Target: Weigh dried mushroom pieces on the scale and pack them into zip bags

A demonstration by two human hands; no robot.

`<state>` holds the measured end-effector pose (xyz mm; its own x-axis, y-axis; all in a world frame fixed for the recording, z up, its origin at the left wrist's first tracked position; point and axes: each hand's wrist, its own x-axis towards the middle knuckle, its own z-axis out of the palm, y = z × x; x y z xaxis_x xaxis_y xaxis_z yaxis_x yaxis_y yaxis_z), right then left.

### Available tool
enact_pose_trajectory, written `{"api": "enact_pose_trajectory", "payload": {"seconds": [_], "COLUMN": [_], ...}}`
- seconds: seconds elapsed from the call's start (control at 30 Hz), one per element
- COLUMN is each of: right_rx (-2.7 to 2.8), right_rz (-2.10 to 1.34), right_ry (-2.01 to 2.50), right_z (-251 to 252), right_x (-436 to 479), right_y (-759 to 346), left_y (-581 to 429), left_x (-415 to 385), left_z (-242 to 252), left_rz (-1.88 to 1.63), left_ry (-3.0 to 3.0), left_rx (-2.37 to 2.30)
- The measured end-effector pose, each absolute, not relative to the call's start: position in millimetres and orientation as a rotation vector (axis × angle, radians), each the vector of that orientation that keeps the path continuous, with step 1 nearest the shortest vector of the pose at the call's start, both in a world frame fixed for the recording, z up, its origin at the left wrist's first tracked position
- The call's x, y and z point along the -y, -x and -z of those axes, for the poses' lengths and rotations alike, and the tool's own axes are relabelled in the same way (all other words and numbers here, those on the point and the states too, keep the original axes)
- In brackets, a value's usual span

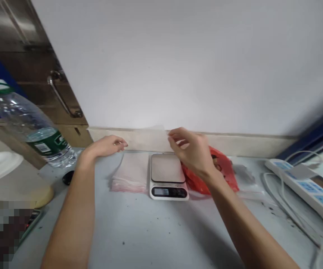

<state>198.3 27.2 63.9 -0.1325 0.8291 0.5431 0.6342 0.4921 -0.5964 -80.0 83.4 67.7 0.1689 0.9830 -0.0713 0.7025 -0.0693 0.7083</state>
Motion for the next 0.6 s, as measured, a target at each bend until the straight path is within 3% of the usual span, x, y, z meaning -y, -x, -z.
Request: {"api": "enact_pose_trajectory", "payload": {"seconds": [0.17, 0.33, 0.6], "right_rx": [2.539, 2.886, 2.882], "right_rz": [0.084, -0.127, -0.427], "right_ry": [1.22, 1.242, 1.284], "right_z": [-53.2, -31.7, -10.0], "right_x": [-15.9, -3.7, 2.9], "right_y": [-125.0, -91.9, -98.1], "left_y": [120.3, 116.5, 56.4], "left_x": [-81.2, -78.3, -86.6], "left_z": [-55.8, -57.2, -44.4], "left_rz": [-0.547, -0.435, -0.091], "left_ry": [-1.673, -1.718, -2.102], "left_rx": [-1.628, -1.518, -1.427]}}
